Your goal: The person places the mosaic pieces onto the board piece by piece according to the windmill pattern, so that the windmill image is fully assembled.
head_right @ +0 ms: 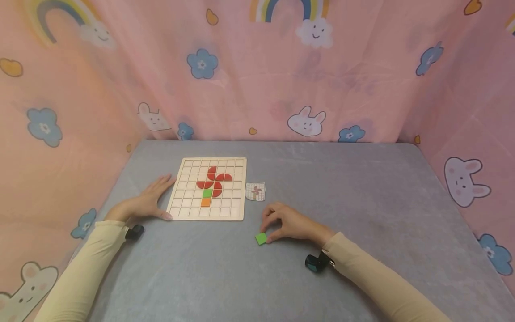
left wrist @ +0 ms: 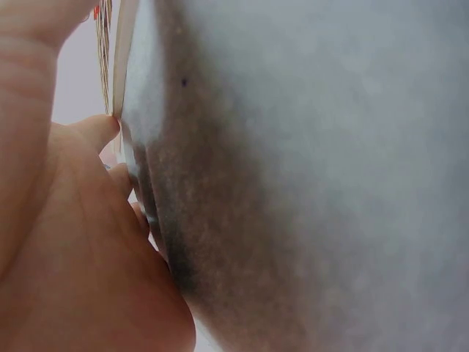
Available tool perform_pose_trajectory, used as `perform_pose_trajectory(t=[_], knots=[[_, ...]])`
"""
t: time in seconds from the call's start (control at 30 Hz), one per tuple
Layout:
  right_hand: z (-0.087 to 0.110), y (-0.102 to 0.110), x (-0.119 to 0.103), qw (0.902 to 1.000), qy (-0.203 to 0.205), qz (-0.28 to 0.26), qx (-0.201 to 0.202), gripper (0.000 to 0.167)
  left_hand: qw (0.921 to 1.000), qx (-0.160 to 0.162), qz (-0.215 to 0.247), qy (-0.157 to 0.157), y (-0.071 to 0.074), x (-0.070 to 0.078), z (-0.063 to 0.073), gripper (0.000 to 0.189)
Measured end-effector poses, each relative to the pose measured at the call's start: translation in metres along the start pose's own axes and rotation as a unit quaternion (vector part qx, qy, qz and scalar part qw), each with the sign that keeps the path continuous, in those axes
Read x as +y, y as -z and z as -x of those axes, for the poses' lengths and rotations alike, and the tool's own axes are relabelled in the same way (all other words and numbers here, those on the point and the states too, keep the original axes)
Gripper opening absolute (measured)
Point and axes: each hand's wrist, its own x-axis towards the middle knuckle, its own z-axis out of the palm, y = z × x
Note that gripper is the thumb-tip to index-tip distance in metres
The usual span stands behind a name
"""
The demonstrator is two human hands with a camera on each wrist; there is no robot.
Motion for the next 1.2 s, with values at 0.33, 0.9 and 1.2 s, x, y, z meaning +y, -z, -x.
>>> perform_pose_trajectory(t=[0.33, 0.9, 1.2], knots=[[-0.006, 0.008, -0.003, 0.9997, -0.012, -0.011, -0.018, 0.022, 1.0000, 0.001, -0.004, 0.002, 0.001, 0.000, 0.001, 0.133], [-0.029, 0.006, -0.016, 0.9994, -0.036, -0.005, 0.001, 0.021, 1.0000, 0.000, 0.004, 0.000, 0.001, 0.003, 0.002, 0.132], [-0.053, -0.007, -0.025, 0.9981, -0.020, 0.052, 0.027, 0.022, 1.0000, 0.001, 0.008, -0.003, 0.000, 0.002, 0.002, 0.133]])
